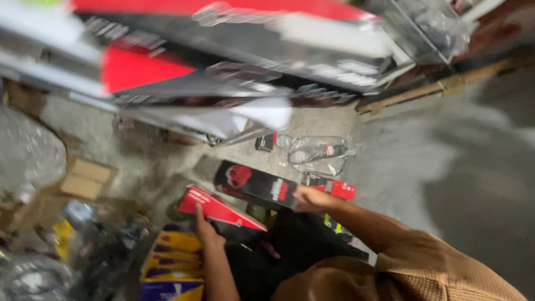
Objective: The person sits on the floor and sorts through a cardboard box filled with various items. They pick up plastic-wrapped packages, small cardboard boxes, and a long red box, inspecting them before placing them on the floor or a nearby shelf.
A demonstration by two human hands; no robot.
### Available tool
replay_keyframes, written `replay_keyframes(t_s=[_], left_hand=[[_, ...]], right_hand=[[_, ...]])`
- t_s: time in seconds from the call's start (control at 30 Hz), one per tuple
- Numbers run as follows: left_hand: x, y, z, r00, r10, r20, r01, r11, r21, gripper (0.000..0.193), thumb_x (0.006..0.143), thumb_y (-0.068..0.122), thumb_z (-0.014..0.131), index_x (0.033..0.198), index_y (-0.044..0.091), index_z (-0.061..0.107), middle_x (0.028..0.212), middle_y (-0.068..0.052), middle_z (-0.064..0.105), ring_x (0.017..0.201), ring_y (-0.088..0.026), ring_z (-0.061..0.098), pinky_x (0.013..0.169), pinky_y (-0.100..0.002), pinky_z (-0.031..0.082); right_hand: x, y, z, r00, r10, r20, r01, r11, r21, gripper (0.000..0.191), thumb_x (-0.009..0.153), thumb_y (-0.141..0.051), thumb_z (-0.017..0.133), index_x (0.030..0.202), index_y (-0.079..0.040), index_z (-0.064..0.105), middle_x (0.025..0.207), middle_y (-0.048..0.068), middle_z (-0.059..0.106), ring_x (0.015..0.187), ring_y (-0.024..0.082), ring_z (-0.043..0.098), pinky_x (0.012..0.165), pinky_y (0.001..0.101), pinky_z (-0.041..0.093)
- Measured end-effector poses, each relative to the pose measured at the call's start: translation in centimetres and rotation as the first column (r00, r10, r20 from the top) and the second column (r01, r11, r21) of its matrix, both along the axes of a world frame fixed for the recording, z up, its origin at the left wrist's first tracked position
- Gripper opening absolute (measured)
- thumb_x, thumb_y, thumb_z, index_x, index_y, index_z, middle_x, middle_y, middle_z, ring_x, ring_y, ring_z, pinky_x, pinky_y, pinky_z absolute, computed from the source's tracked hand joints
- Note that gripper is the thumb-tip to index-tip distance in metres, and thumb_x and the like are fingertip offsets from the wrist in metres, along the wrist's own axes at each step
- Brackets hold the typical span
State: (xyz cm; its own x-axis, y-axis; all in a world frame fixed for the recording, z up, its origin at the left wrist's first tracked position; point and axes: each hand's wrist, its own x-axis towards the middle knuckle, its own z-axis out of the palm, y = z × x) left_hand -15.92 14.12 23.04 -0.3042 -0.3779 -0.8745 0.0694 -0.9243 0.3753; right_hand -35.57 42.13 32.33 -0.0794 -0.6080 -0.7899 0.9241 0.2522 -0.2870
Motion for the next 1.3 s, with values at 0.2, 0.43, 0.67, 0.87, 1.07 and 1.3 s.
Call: replay_keyframes(t_s=[0.2, 0.43, 0.67, 0.87, 1.07, 1.3], left_hand=[[-6.6, 5.5, 2.7, 0.868, -0.33, -0.37, 0.403, 0.904, 0.141, 0.072, 0.088, 0.063, 0.066, 0.132, 0.006, 0.061, 0.117, -0.015, 0.068, 0.105, -0.035, 0.064, 0.09, -0.054, 0.053], [-17.0, 10.1, 5.7, 0.73, -0.626, -0.275, 0.633, 0.771, -0.073, 0.06, 0.092, 0.051, 0.064, 0.132, 0.007, 0.064, 0.124, -0.01, 0.07, 0.109, -0.026, 0.067, 0.096, -0.044, 0.054], [-24.2, 11.7, 8.6, 0.556, -0.812, -0.179, 0.795, 0.582, -0.17, 0.057, 0.094, 0.046, 0.065, 0.131, 0.001, 0.063, 0.122, -0.014, 0.071, 0.109, -0.028, 0.069, 0.096, -0.043, 0.054], [-29.7, 16.0, 9.6, 0.368, -0.922, -0.121, 0.905, 0.385, -0.181, 0.054, 0.092, 0.044, 0.065, 0.131, 0.008, 0.064, 0.124, -0.01, 0.072, 0.112, -0.023, 0.069, 0.099, -0.04, 0.053], [-33.0, 19.6, 11.9, 0.235, -0.951, -0.202, 0.97, 0.242, -0.01, 0.054, 0.088, 0.045, 0.067, 0.127, 0.007, 0.066, 0.116, -0.012, 0.073, 0.103, -0.026, 0.07, 0.096, -0.043, 0.054], [-35.4, 21.4, 13.3, 0.226, -0.972, -0.065, 0.969, 0.231, -0.089, 0.027, 0.084, 0.038, 0.067, 0.096, 0.014, 0.068, 0.086, -0.003, 0.068, 0.078, -0.021, 0.066, 0.078, -0.037, 0.054]], right_hand=[[-0.3, 15.4, 2.0, 0.944, -0.295, -0.151, 0.269, 0.948, -0.169, 0.071, 0.071, -0.007, 0.066, 0.14, -0.007, 0.052, 0.127, 0.01, 0.071, 0.114, 0.026, 0.067, 0.101, 0.0473, 0.051], [2.3, 14.4, -4.2, 0.917, -0.188, -0.351, 0.168, 0.982, -0.086, 0.081, 0.084, -0.012, 0.081, 0.154, 0.006, 0.044, 0.135, 0.021, 0.063, 0.121, 0.029, 0.061, 0.107, 0.0414, 0.047], [3.1, 13.8, 0.0, 0.727, -0.386, -0.568, 0.38, 0.915, -0.135, 0.116, 0.07, -0.017, 0.089, 0.163, -0.008, 0.019, 0.147, 0.009, 0.054, 0.131, 0.02, 0.053, 0.11, 0.0367, 0.044], [4.2, 12.8, 1.1, 0.601, -0.501, -0.623, 0.572, 0.814, -0.102, 0.124, 0.068, -0.016, 0.09, 0.163, -0.011, 0.012, 0.156, 0.009, 0.044, 0.142, 0.02, 0.043, 0.116, 0.0369, 0.036], [4.7, 12.7, 3.1, 0.496, -0.591, -0.636, 0.698, 0.708, -0.113, 0.112, 0.073, -0.013, 0.087, 0.164, -0.006, 0.022, 0.16, 0.012, 0.043, 0.145, 0.022, 0.042, 0.119, 0.0377, 0.033], [2.0, 12.0, 4.2, 0.289, -0.624, -0.726, 0.77, 0.602, -0.211, 0.1, 0.08, -0.03, 0.072, 0.164, -0.004, 0.024, 0.166, 0.012, 0.035, 0.153, 0.024, 0.031, 0.122, 0.0371, 0.028]])
